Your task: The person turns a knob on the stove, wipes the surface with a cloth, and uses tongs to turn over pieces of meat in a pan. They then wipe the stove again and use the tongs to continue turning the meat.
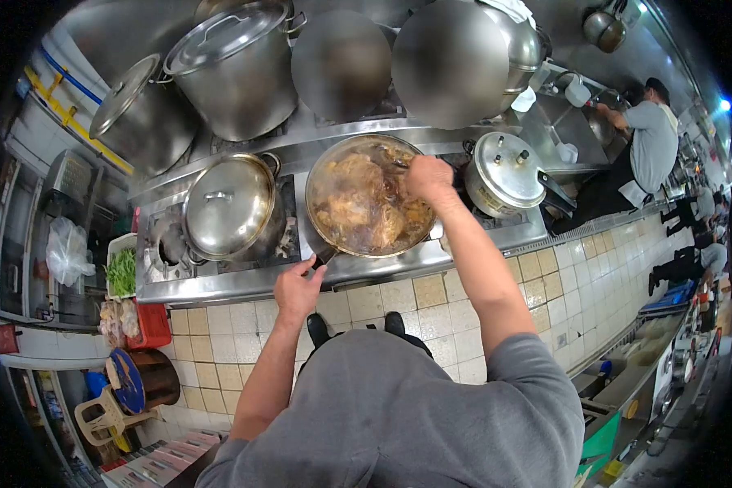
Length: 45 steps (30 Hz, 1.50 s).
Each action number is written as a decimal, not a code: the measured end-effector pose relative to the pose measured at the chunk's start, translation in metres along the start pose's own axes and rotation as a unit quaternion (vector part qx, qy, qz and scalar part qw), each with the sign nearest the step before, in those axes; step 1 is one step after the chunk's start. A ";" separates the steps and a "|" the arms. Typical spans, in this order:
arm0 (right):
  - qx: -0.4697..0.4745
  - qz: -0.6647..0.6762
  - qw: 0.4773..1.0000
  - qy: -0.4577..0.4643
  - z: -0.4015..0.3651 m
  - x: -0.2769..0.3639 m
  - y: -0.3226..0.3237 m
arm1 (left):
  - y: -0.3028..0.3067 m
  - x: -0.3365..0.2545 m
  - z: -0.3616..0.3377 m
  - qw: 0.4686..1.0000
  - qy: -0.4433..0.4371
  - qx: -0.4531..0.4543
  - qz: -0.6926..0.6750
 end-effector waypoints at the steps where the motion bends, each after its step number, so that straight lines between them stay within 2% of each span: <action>1: -0.009 0.018 1.000 -0.016 -0.005 -0.011 0.009 | -0.003 0.003 0.000 1.000 0.002 0.003 0.000; 4: -0.023 0.044 0.997 -0.061 -0.028 -0.044 0.036 | -0.005 0.005 0.002 0.998 -0.047 -0.019 -0.024; 6: -0.024 0.039 0.997 -0.066 -0.038 -0.059 0.034 | -0.007 0.009 0.004 0.999 -0.013 -0.002 -0.034; 9: 0.027 0.005 0.997 -0.067 -0.050 -0.063 0.011 | -0.006 0.007 0.003 1.000 -0.013 0.000 -0.026; 10: 0.026 -0.018 0.999 -0.025 -0.052 -0.056 -0.007 | -0.006 0.005 0.003 1.000 -0.018 0.000 -0.024; 13: 0.003 -0.005 1.000 -0.011 -0.069 -0.050 -0.015 | -0.003 0.002 0.004 1.000 -0.017 -0.004 0.010; 16: -0.065 0.112 0.991 -0.046 -0.090 -0.071 -0.014 | -0.006 -0.003 -0.002 1.000 -0.006 -0.004 0.018; 18: -0.164 0.187 0.967 -0.049 -0.113 -0.079 -0.007 | -0.003 -0.009 -0.008 0.999 0.001 -0.005 0.051; 20: -0.209 0.256 0.943 -0.031 -0.122 -0.089 -0.038 | -0.012 0.005 -0.007 0.999 -0.016 -0.023 0.023; 22: -0.201 0.248 0.948 -0.005 -0.139 -0.093 -0.062 | -0.027 0.005 -0.012 0.998 -0.046 -0.026 0.033; 24: -0.279 0.345 0.896 -0.002 -0.158 -0.104 -0.095 | -0.027 0.011 -0.025 0.997 -0.059 -0.033 0.033; 25: -0.268 0.408 0.872 -0.030 -0.171 -0.109 -0.111 | -0.031 0.010 -0.036 0.998 -0.008 0.000 0.056; 27: -0.279 0.479 0.830 -0.069 -0.202 -0.125 -0.141 | -0.038 0.014 -0.063 0.998 0.004 0.027 0.050; 29: -0.314 0.517 0.790 -0.098 -0.240 -0.142 -0.178 | -0.043 0.052 -0.082 0.998 0.020 0.047 0.027; 30: -0.330 0.540 0.766 -0.113 -0.262 -0.152 -0.193 | -0.056 0.090 -0.089 0.995 -0.010 0.068 0.077; 31: -0.329 0.528 0.770 -0.141 -0.285 -0.164 -0.209 | -0.068 0.129 -0.097 0.987 -0.042 0.089 0.125; 32: -0.330 0.515 0.773 -0.169 -0.310 -0.178 -0.228 | -0.078 0.172 -0.106 0.980 0.002 0.149 0.132; 33: -0.281 0.442 0.823 -0.218 -0.336 -0.193 -0.249 | -0.086 0.222 -0.119 0.967 0.045 0.210 0.139; 35: -0.173 0.315 0.883 -0.302 -0.397 -0.222 -0.292 | -0.107 0.341 -0.145 0.910 -0.080 0.243 0.327; 36: -0.114 0.264 0.896 -0.337 -0.434 -0.238 -0.321 | -0.086 0.343 -0.165 0.891 0.096 0.347 0.277; 37: -0.045 0.233 0.902 -0.361 -0.479 -0.260 -0.369 | -0.063 0.341 -0.194 0.831 0.268 0.438 0.214; 38: -0.009 0.226 0.889 -0.398 -0.533 -0.276 -0.410 | -0.060 0.356 -0.203 0.832 0.264 0.442 0.208; 39: 0.041 0.242 0.842 -0.481 -0.597 -0.287 -0.446 | -0.049 0.384 -0.212 0.860 0.264 0.395 0.185; 40: 0.104 0.168 0.863 -0.466 -0.653 -0.317 -0.524 | -0.038 0.415 -0.218 0.886 0.265 0.345 0.163; 41: 0.169 0.143 0.852 -0.475 -0.685 -0.283 -0.483 | -0.032 0.446 -0.224 0.885 0.267 0.346 0.158; 43: 0.068 0.265 0.735 -0.620 -0.741 -0.233 -0.442 | -0.024 0.488 -0.233 0.933 0.223 0.269 0.090; 44: 0.069 0.256 0.741 -0.617 -0.750 -0.223 -0.446 | -0.019 0.489 -0.249 0.931 0.230 0.271 0.082; 45: 0.061 0.149 0.771 -0.616 -0.767 -0.223 -0.473 | -0.007 0.482 -0.266 0.917 0.270 0.287 0.068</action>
Point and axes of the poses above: each hand's wrist, its own z-axis towards the middle knuckle, its own y-axis out of the back of the hand, x = y × z, the point moved 6 cm from there along z, towards the middle knuckle, and after that the axes turned 4 degrees about y, right-handed, at the moved point
